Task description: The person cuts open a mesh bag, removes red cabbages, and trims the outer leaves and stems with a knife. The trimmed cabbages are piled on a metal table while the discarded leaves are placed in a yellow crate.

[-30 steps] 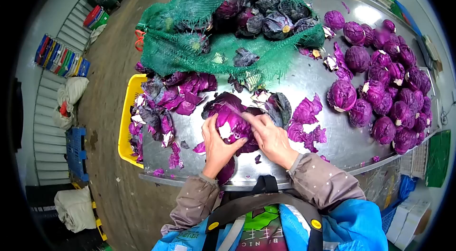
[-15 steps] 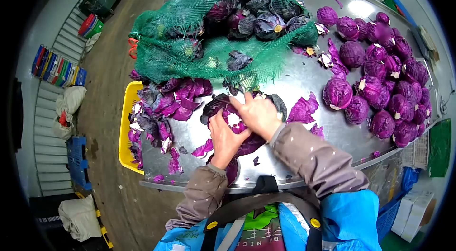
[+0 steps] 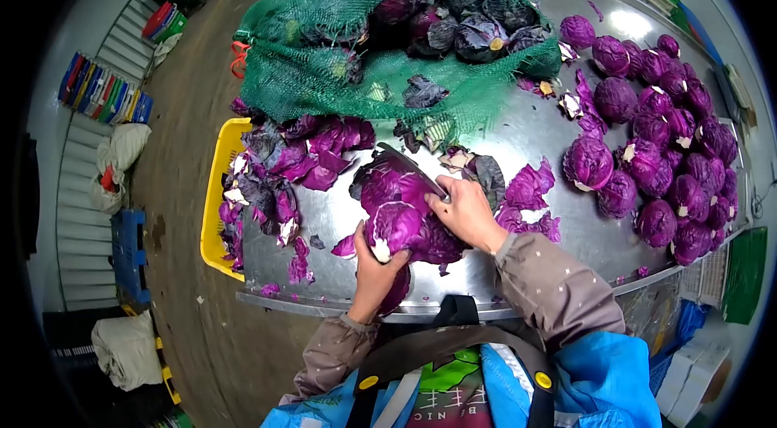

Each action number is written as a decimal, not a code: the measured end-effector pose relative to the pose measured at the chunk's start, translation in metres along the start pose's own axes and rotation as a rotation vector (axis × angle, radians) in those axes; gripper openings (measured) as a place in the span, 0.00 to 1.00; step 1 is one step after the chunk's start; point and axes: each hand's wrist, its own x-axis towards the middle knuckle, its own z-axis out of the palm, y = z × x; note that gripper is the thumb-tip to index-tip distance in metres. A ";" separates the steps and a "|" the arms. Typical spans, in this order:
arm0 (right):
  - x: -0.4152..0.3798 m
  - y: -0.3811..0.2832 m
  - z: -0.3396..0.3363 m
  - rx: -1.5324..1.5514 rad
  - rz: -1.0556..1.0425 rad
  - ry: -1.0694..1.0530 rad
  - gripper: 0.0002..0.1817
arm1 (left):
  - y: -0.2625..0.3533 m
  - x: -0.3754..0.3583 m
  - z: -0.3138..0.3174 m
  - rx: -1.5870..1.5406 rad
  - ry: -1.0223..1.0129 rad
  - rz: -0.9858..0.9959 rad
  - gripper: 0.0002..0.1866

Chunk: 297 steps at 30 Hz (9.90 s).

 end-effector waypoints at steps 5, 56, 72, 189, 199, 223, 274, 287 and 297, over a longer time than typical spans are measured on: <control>-0.005 0.029 -0.016 -0.172 -0.044 0.163 0.16 | 0.018 0.009 0.008 0.115 -0.003 0.076 0.49; -0.007 -0.018 -0.008 -0.328 -0.276 0.095 0.12 | 0.046 0.004 -0.045 -0.497 -0.279 -0.076 0.43; -0.022 -0.078 -0.013 -0.155 -0.736 -0.363 0.13 | 0.069 -0.001 -0.067 -0.745 -0.125 -0.059 0.44; 0.113 0.042 -0.145 0.668 0.131 -0.159 0.28 | 0.191 0.191 0.070 0.624 -0.072 0.815 0.54; 0.040 0.044 -0.023 0.478 0.154 -0.320 0.27 | 0.065 0.076 0.007 0.543 -0.067 0.342 0.48; 0.029 0.088 0.028 -0.461 -0.152 -0.209 0.14 | 0.033 0.064 0.012 0.301 0.084 0.389 0.47; 0.021 0.050 0.009 -0.403 0.158 -0.172 0.26 | 0.037 0.017 -0.041 0.425 0.117 0.316 0.43; -0.018 -0.018 0.017 -0.302 -0.378 -0.144 0.24 | 0.046 0.026 -0.016 0.328 0.191 0.228 0.51; -0.007 -0.034 0.028 -0.347 -0.273 -0.161 0.24 | 0.049 0.036 0.005 0.629 0.302 0.356 0.44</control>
